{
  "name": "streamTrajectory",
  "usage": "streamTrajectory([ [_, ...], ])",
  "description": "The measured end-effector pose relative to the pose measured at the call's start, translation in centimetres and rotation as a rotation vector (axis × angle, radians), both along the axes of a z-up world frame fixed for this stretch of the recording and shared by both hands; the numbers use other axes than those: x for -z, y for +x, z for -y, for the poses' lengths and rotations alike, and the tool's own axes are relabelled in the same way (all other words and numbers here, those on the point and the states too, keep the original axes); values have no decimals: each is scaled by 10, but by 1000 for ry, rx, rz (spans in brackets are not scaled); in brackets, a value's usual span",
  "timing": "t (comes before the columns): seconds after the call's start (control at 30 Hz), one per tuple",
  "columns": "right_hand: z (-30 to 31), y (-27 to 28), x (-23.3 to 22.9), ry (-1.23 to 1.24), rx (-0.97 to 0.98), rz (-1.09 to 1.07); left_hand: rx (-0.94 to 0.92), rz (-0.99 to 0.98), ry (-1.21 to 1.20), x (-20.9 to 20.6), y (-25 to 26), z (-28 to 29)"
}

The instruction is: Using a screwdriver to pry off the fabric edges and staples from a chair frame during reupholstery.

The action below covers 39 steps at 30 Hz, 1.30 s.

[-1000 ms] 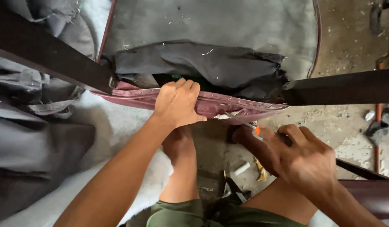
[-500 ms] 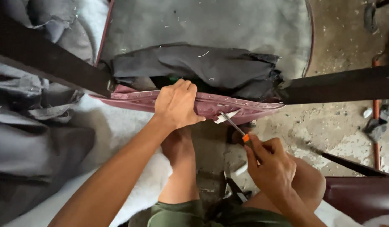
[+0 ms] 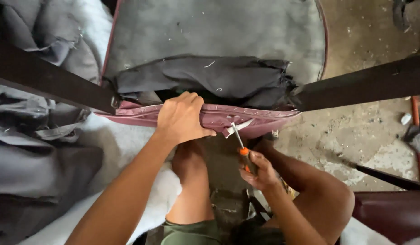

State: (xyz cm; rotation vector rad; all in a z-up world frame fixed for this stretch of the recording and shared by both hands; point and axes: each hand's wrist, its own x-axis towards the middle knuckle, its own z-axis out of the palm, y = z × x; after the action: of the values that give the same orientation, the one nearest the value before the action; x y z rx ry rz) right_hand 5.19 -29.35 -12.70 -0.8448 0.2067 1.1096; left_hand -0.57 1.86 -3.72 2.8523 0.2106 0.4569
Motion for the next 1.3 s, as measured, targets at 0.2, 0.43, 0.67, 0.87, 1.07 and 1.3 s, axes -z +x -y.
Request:
streamTrajectory([
  [0.2, 67, 25, -40, -791, 22, 449, 286, 154, -154, -36, 13, 6],
  [0.43, 28, 48, -212, -1290, -301, 1184, 246, 198, 88, -40, 38, 47],
  [0.67, 21, 64, -215, -1222, -625, 1878, 54, 15, -65, -21, 38, 53],
  [0.87, 15, 72, -222, -928, -615, 2047, 150, -244, -17, -26, 37, 44],
  [1.07, 17, 40, -196, -1177, -581, 1603, 38, -243, 106, -5, 35, 40],
  [1.3, -2, -1, -167, -1084, -215, 1446, 19, -437, 58, -9, 39, 40],
])
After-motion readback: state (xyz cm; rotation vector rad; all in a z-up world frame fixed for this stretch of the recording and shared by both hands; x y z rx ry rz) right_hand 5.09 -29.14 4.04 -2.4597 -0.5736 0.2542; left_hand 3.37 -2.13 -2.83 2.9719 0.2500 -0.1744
